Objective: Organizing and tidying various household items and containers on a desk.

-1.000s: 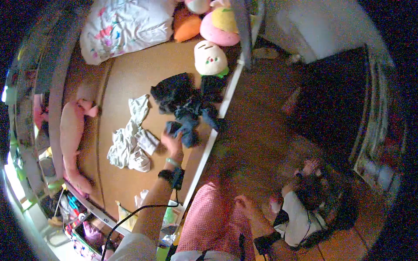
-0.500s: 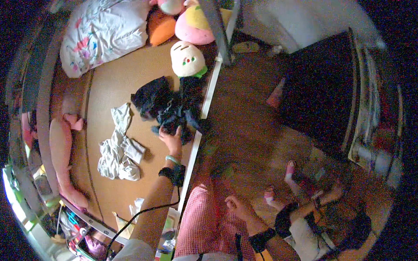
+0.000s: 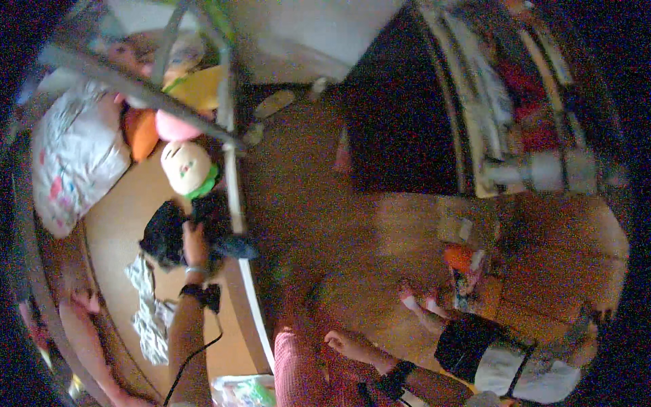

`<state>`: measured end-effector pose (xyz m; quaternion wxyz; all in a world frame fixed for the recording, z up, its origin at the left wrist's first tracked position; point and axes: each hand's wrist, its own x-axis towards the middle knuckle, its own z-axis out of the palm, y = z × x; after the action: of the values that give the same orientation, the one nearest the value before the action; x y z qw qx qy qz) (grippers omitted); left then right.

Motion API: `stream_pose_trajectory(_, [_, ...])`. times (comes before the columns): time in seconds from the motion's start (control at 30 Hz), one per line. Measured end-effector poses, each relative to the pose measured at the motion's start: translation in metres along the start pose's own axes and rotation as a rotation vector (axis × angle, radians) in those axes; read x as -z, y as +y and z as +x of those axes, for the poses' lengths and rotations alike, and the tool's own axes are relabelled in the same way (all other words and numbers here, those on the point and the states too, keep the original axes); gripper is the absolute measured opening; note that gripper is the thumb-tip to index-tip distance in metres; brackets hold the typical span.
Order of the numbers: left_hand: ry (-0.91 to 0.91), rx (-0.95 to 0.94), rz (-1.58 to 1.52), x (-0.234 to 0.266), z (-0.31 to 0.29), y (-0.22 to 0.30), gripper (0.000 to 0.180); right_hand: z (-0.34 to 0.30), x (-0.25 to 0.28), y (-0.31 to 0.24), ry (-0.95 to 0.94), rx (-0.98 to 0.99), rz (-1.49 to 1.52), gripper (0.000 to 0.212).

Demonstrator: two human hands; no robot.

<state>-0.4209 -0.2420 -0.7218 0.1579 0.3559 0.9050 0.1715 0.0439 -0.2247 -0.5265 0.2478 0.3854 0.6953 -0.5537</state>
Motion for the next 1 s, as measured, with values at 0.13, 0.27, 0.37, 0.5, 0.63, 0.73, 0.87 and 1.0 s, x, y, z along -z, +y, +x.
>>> stream_pose_trajectory(0.13, [0.099,-0.115,0.223,0.039,0.009,-0.047,0.019,-0.003,-0.001,-0.005,0.035,0.081,0.055,0.022])
stream_pose_trajectory(0.27, [0.043,0.13,0.444,0.064,0.022,-0.082,0.039,-0.006,0.002,-0.012,0.04,0.128,0.106,0.024])
stream_pose_trajectory(0.37, [-0.142,0.241,0.289,0.071,0.024,-0.089,0.06,-0.007,0.005,-0.013,0.093,0.126,0.05,0.023])
stream_pose_trajectory(0.5, [0.138,0.054,0.23,0.07,0.002,-0.074,0.062,-0.007,0.004,-0.013,0.132,0.144,0.091,0.017])
stream_pose_trajectory(0.63, [0.282,-0.158,-0.01,0.042,-0.043,-0.028,0.059,-0.007,0.006,-0.013,0.205,0.171,0.012,0.013])
stream_pose_trajectory(0.73, [0.204,-0.21,-0.374,0.025,-0.109,0.02,0.052,-0.011,0.013,-0.017,0.399,0.308,-0.101,0.011])
stream_pose_trajectory(0.87, [-0.149,-0.057,-0.531,0.061,-0.201,0.069,0.048,-0.021,0.028,-0.027,0.329,0.194,0.075,0.012])
stream_pose_trajectory(1.0, [-0.313,-0.016,-0.563,0.098,-0.241,0.104,0.033,-0.031,0.045,-0.032,0.299,0.08,0.097,0.018])
